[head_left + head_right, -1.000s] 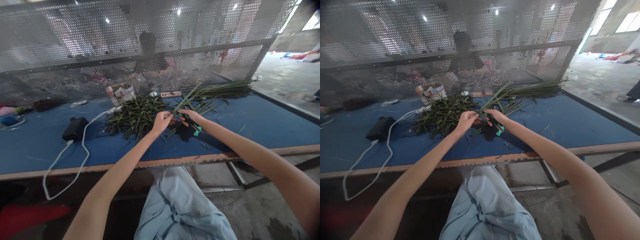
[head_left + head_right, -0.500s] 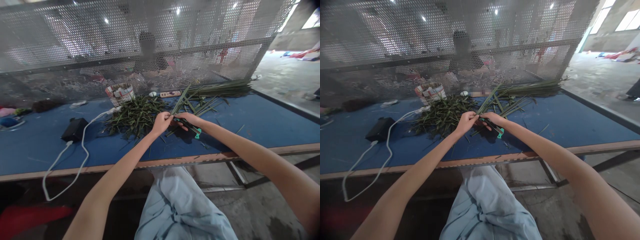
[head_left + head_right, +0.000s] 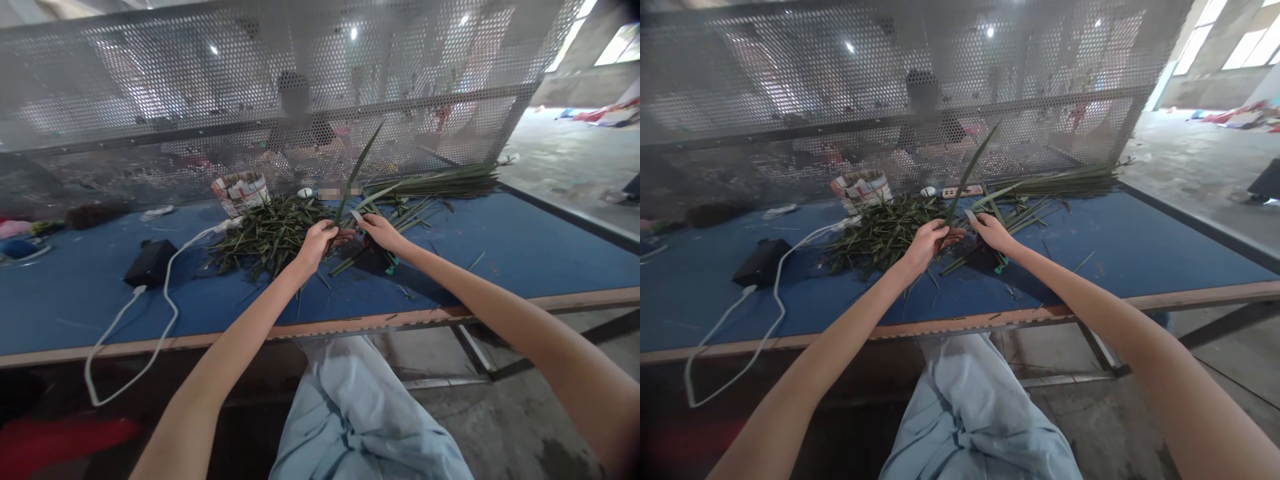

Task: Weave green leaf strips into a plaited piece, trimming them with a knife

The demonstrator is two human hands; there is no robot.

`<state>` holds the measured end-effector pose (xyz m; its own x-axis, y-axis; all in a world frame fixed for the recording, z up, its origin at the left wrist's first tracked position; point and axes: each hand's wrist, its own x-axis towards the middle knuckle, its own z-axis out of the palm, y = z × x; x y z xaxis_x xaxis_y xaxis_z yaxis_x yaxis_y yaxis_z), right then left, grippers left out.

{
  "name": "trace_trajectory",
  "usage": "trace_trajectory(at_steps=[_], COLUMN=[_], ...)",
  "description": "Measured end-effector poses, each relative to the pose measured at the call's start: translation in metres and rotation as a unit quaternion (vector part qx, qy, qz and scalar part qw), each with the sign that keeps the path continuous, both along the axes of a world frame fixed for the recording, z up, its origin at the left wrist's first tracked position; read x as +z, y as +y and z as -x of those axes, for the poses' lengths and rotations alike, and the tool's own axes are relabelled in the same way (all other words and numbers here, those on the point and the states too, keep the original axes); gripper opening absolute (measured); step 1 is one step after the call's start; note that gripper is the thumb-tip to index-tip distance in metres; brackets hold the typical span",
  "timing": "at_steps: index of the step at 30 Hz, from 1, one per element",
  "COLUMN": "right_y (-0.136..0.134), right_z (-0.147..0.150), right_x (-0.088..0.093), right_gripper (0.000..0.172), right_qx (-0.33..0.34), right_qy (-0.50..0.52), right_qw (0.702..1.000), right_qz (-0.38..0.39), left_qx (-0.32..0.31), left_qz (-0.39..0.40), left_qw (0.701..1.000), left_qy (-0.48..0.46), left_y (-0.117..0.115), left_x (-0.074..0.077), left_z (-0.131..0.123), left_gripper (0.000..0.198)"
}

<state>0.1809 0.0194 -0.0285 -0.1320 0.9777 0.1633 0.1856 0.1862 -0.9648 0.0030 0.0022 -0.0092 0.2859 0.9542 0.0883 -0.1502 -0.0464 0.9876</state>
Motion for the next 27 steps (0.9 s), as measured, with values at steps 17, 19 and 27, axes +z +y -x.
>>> trace_trajectory(at_steps=[17,19,27], right_y=[0.013,0.004,-0.008], right_z=[-0.011,-0.008,-0.007], right_x=[-0.009,0.001,0.009], right_gripper=[0.027,0.029,0.035], right_qx=[-0.132,-0.103,0.006], right_qy=[-0.091,-0.028,0.013], right_qw=[0.959,0.970,0.995], right_qz=[-0.234,-0.220,-0.095], left_qx=[-0.005,-0.021,-0.064], left_qz=[-0.092,-0.110,-0.167], left_qw=[0.988,0.984,0.963], left_qy=[0.124,0.142,0.203], left_y=[-0.009,-0.010,-0.007], left_x=[0.002,0.000,-0.010], left_z=[-0.003,-0.003,-0.002], left_gripper=[0.011,0.013,0.015])
